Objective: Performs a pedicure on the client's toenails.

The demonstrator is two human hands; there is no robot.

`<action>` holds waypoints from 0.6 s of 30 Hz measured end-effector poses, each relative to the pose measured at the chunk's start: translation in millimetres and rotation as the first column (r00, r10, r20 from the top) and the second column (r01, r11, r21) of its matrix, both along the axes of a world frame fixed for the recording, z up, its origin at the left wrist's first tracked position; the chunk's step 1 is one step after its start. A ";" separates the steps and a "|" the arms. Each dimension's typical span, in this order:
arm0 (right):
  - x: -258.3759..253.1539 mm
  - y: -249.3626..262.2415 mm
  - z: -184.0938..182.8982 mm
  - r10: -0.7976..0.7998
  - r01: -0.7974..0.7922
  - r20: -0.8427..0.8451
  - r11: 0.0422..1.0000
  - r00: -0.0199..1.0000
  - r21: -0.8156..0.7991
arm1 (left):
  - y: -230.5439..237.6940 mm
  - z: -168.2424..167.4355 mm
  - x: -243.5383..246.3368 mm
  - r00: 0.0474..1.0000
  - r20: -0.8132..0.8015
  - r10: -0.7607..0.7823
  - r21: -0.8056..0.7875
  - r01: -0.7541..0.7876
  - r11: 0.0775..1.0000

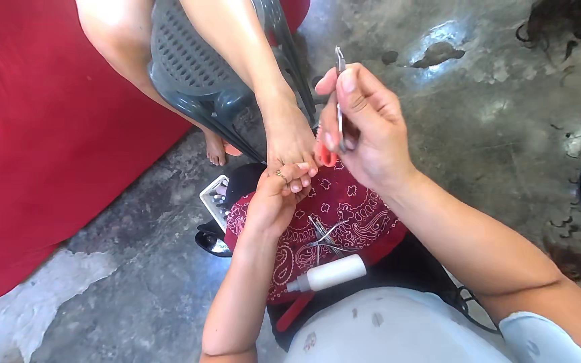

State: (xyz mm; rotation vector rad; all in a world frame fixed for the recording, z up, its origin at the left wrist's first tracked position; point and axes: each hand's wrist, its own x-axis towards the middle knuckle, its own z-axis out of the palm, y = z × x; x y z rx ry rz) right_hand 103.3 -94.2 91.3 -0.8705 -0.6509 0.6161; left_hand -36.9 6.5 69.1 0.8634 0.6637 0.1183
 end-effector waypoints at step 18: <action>29.1 -50.5 -36.3 0.610 -0.518 0.183 0.768 0.771 -0.377 | -0.6 0.0 -0.9 1.000 0.002 0.031 -0.014 -0.031 0.999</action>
